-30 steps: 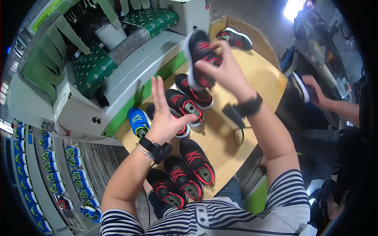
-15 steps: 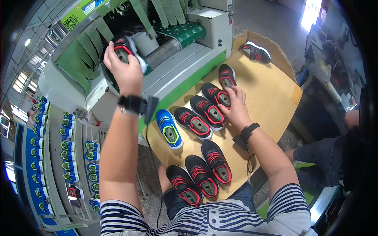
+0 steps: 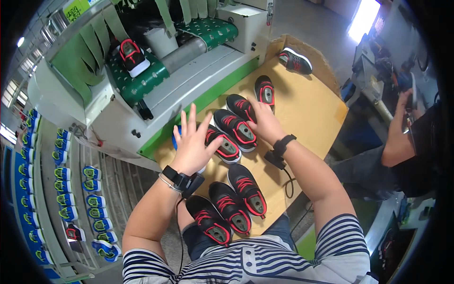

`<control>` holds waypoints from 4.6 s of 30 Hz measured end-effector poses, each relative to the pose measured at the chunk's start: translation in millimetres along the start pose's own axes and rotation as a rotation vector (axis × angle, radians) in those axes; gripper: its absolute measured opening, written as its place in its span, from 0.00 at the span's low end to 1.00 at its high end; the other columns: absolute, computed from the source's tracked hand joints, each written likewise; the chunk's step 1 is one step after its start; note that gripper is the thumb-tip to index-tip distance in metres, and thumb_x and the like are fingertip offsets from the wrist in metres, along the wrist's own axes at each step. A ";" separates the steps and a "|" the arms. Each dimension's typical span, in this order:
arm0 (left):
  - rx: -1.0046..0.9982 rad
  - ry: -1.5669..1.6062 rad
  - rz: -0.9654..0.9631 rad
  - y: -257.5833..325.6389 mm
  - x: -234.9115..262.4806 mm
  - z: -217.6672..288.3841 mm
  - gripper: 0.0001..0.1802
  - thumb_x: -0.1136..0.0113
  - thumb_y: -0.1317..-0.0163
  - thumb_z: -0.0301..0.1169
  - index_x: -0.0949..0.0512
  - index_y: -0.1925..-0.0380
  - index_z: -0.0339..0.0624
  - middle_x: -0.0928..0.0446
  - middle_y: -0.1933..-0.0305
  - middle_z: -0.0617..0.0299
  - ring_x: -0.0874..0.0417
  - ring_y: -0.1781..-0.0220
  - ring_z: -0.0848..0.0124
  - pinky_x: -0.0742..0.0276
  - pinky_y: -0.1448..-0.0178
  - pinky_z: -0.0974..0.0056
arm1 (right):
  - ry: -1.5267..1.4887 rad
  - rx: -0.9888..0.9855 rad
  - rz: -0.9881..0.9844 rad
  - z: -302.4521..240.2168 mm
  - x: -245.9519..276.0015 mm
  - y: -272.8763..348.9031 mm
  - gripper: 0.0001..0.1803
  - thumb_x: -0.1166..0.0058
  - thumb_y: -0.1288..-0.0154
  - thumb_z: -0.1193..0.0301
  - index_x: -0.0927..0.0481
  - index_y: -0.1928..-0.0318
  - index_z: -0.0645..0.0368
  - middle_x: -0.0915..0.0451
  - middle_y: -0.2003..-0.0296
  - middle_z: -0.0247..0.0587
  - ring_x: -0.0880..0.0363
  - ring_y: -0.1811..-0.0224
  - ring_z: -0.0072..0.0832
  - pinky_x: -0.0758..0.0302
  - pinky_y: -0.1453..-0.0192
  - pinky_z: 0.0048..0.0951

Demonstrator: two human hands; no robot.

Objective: The person repeatedly picks up black sneakers with red laces from a wooden table, turns them over to view the soles, and places them back down. A green conveyor machine is visible nearby, and another person is working in the background.

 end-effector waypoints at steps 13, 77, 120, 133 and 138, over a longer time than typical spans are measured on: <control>-0.024 -0.094 -0.259 19.9 -39.4 -33.1 0.56 0.36 0.45 0.70 0.42 0.21 0.58 0.41 0.18 0.55 0.43 0.19 0.44 0.48 0.30 0.20 | -0.089 0.485 0.716 -165.9 172.0 -210.8 0.31 0.30 0.42 0.72 0.25 0.37 0.61 0.20 0.44 0.58 0.22 0.39 0.54 0.26 0.32 0.43; 0.261 0.025 -0.198 29.7 -8.6 -58.9 0.46 0.41 0.28 0.46 0.51 0.19 0.43 0.69 0.14 0.41 0.62 0.14 0.42 0.64 0.16 0.41 | -0.321 0.026 -0.285 -67.2 61.7 -85.0 0.46 0.39 0.30 0.60 0.49 0.20 0.56 0.28 0.33 0.68 0.28 0.30 0.57 0.31 0.26 0.44; 0.030 0.389 0.027 25.4 -51.2 -87.3 0.42 0.34 0.33 0.35 0.43 0.22 0.45 0.45 0.24 0.39 0.39 0.22 0.44 0.42 0.20 0.51 | -0.219 -0.496 -0.111 136.2 96.1 102.5 0.33 0.36 0.31 0.54 0.24 0.35 0.64 0.19 0.40 0.55 0.17 0.44 0.40 0.21 0.39 0.38; 0.155 0.296 -0.153 36.9 -36.4 -76.9 0.44 0.37 0.33 0.31 0.48 0.20 0.47 0.50 0.21 0.42 0.47 0.18 0.43 0.49 0.17 0.47 | -0.090 -0.761 0.328 364.7 110.2 -116.7 0.45 0.26 0.42 0.55 0.34 0.32 0.63 0.22 0.38 0.59 0.22 0.35 0.50 0.27 0.30 0.45; 0.145 0.325 -0.149 35.7 -38.7 -73.3 0.44 0.39 0.31 0.30 0.51 0.20 0.48 0.49 0.22 0.41 0.45 0.20 0.45 0.48 0.18 0.50 | -0.045 -0.547 0.488 267.7 89.6 -58.0 0.26 0.35 0.35 0.64 0.33 0.46 0.64 0.18 0.56 0.67 0.17 0.52 0.59 0.22 0.49 0.50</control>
Point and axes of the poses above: each hand's wrist, its own y-axis away from the middle knuckle, its own x-axis out of the back of the hand, z = x × y, the point moved 8 cm from there along -y, towards the middle knuckle
